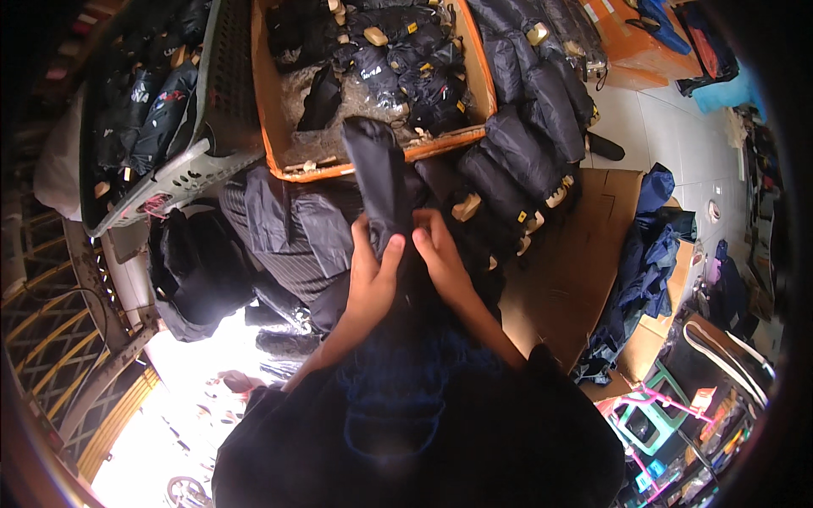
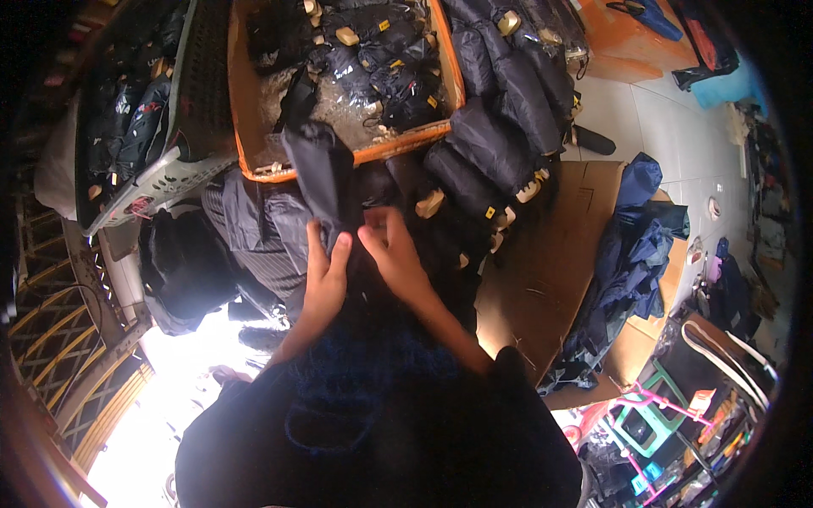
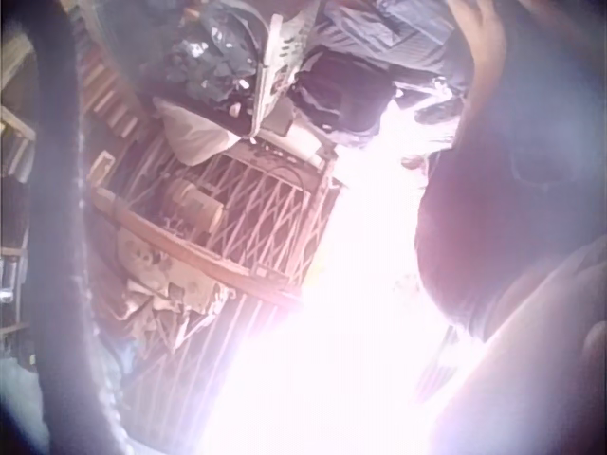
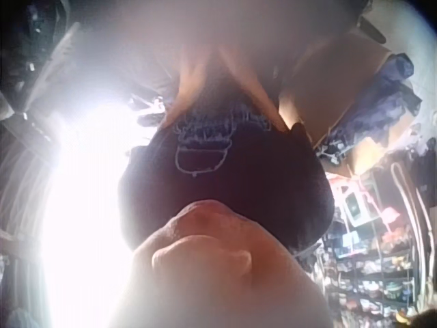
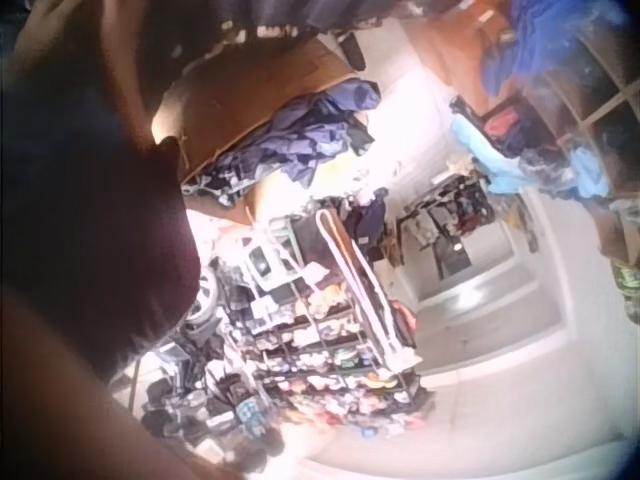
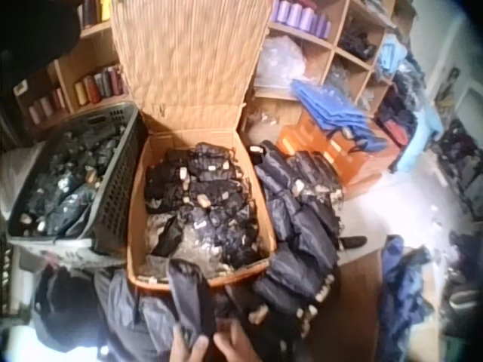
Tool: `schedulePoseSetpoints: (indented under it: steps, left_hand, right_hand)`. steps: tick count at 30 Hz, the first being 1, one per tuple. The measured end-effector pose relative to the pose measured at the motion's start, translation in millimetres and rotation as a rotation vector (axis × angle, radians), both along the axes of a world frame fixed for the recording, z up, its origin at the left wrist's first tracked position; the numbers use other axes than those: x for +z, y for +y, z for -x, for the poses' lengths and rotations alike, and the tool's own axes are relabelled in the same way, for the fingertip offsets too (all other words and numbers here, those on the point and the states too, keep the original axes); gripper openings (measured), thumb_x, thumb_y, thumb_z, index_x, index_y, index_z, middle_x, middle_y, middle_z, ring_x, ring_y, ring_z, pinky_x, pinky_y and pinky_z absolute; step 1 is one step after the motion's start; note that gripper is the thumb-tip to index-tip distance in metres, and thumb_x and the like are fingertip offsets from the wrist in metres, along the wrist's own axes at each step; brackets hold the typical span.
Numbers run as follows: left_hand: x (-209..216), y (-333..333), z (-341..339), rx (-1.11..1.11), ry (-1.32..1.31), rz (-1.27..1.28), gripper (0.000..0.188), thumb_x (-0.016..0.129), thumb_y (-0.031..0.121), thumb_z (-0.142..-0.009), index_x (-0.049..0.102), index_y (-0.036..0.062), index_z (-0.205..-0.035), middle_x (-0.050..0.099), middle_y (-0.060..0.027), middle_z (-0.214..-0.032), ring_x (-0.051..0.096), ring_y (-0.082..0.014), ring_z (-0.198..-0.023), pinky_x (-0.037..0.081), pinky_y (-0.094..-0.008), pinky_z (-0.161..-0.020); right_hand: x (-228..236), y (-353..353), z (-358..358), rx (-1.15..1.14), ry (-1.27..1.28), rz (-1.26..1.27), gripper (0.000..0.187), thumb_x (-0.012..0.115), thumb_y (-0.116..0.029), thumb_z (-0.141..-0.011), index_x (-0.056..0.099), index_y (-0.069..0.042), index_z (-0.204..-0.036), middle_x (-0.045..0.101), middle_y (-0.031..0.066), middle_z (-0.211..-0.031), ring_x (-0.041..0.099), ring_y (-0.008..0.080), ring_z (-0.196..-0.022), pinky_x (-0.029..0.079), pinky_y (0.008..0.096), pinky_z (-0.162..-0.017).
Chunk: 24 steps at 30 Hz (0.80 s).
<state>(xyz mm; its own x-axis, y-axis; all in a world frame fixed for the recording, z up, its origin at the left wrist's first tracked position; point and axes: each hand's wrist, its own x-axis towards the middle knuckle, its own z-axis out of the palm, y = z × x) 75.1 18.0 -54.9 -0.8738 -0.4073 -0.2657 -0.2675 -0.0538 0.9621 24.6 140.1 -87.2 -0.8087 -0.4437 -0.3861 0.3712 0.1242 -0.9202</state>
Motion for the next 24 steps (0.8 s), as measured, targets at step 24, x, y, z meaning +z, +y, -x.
schedulePoseSetpoints:
  steps: [24]
  left_hand:
    - [-18,-60,14,-0.39,0.455,0.252,0.027,0.067,0.0,-0.083,0.063,0.0026,-0.11,0.05,-0.0092,-0.114,0.056,-0.0159,-0.092,0.047,-0.0282,-0.078]
  right_hand:
    - [19,-2,17,0.036,-0.035,0.223,0.049,0.072,-0.009,-0.079,0.049,-0.001,-0.121,0.056,0.0025,-0.105,0.052,0.0092,-0.099,0.045,0.0267,-0.086]
